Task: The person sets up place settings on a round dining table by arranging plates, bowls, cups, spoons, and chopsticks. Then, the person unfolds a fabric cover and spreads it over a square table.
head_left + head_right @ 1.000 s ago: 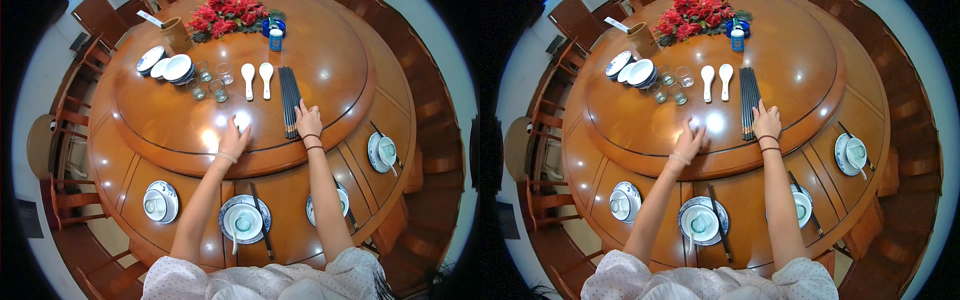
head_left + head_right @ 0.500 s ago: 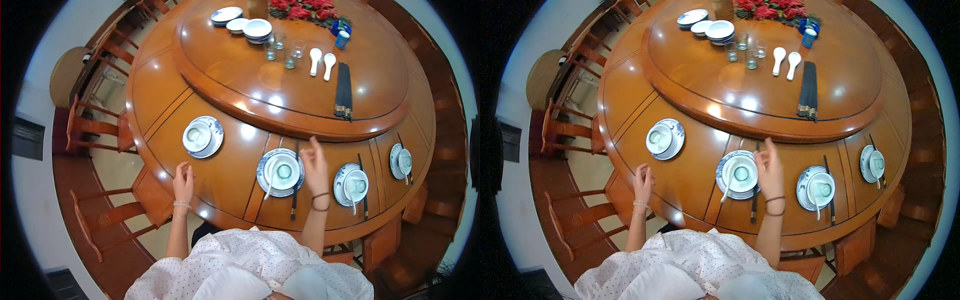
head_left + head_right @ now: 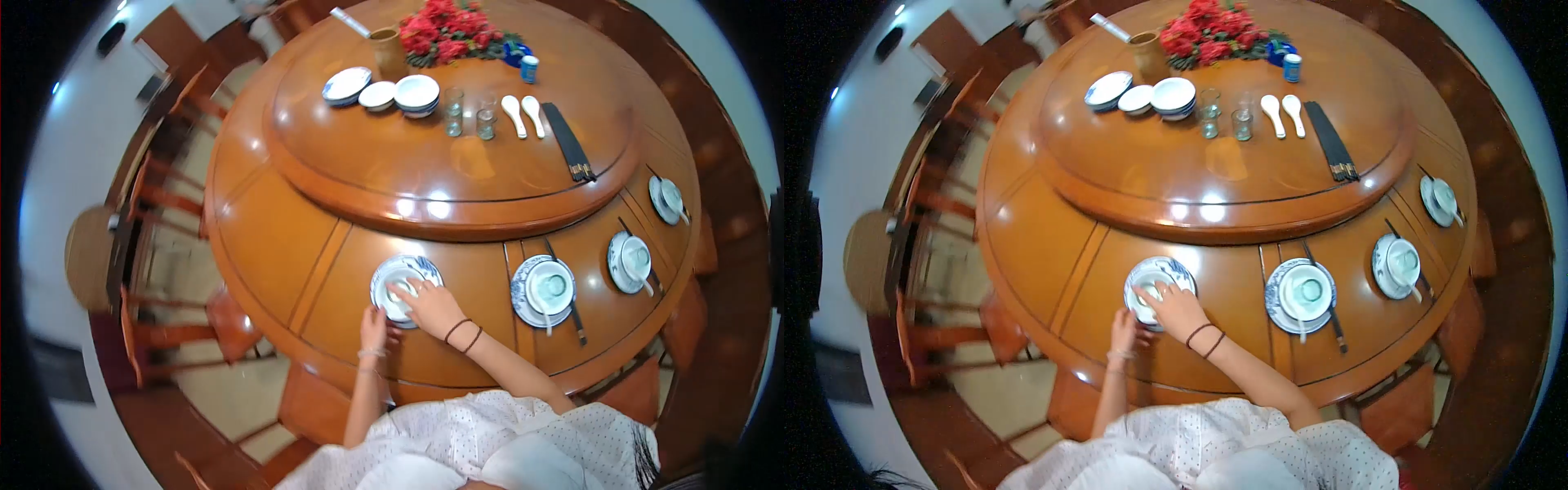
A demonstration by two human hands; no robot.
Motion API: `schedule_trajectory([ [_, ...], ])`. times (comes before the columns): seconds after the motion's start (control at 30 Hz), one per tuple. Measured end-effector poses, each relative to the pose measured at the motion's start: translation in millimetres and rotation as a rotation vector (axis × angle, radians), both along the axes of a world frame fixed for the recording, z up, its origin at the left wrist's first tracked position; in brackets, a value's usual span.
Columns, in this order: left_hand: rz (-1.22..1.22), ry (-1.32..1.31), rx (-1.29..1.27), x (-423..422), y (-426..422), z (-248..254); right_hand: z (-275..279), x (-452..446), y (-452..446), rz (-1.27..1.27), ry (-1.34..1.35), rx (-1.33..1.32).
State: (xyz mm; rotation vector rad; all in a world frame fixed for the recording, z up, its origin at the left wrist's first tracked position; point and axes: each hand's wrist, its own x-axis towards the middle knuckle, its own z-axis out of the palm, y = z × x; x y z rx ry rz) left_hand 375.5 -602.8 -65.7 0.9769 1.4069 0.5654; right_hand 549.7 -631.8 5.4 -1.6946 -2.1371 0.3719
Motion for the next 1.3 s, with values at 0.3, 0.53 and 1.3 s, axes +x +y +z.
schedule_trajectory([
  [0.3, -0.403, -0.227, -0.141, -18, 45, -6, -9, -50, 37, -0.148, -0.420, -0.152],
  [0.53, -0.474, -0.285, -0.197, -15, 57, -17, 30, 15, 20, -0.475, 0.712, -0.165],
  [1.3, -0.485, -0.423, -0.054, 58, 146, 69, -60, 190, 208, -1.255, 0.324, 0.365],
])
